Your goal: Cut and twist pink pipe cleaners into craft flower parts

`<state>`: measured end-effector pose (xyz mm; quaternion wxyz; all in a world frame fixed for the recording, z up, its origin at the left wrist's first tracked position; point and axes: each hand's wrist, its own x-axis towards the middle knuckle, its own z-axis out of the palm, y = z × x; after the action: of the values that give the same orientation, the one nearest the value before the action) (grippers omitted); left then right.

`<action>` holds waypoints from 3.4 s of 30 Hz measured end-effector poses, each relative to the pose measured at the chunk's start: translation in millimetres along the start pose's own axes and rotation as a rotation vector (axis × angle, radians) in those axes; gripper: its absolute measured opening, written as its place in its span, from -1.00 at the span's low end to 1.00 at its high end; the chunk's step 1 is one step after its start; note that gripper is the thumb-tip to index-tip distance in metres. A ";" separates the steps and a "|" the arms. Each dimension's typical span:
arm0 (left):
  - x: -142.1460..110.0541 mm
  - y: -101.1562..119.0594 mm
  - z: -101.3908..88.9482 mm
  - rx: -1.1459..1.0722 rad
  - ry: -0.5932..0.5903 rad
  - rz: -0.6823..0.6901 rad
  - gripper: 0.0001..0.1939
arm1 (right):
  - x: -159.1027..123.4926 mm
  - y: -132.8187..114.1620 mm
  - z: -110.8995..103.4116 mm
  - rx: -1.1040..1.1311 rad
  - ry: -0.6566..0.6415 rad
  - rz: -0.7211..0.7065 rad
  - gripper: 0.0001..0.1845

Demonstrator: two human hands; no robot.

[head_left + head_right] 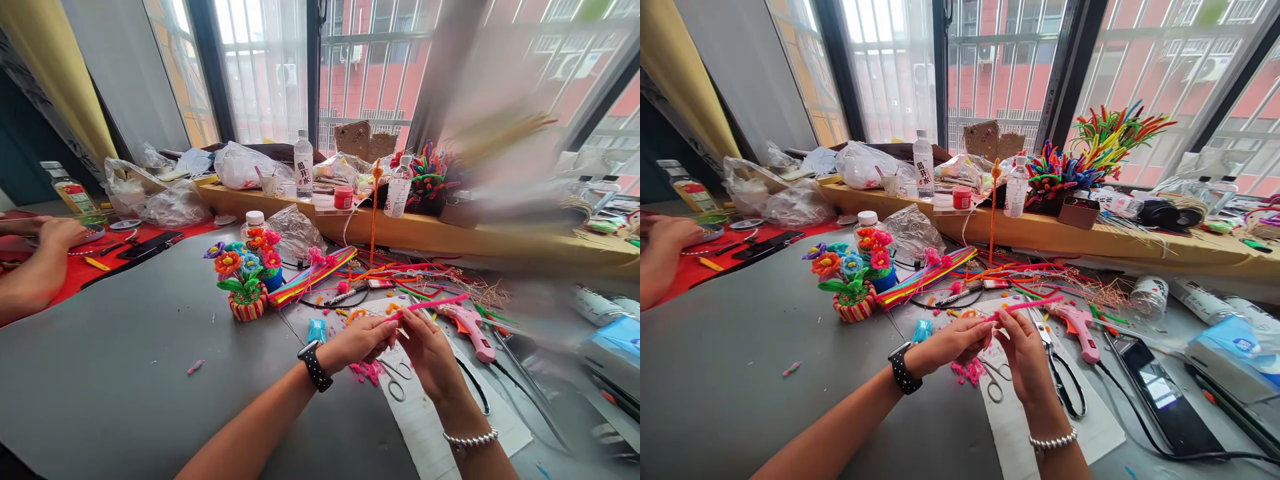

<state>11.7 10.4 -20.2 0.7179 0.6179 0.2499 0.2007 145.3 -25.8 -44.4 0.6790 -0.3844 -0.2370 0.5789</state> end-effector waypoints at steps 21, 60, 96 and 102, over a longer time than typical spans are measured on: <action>-0.6 -2.2 -4.3 0.159 -0.077 0.044 -0.63 | 5.6 -7.9 -6.8 -0.030 0.039 -0.021 -0.75; 2.0 1.3 -2.3 -0.448 0.276 0.242 -0.74 | -7.5 12.8 15.4 -0.664 -0.357 0.007 -0.68; 5.5 -5.2 -2.3 0.199 0.244 0.117 -0.57 | 1.5 -9.8 -2.6 -0.293 0.149 -0.247 -0.71; 1.3 -6.1 0.1 0.647 0.397 0.336 -0.58 | 1.9 -6.4 -5.5 -0.416 0.119 -0.291 -0.72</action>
<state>12.7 10.1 -26.4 0.3817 0.7931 0.3293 0.3417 153.8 -25.5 -42.7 0.6742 -0.5108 -0.3637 0.3902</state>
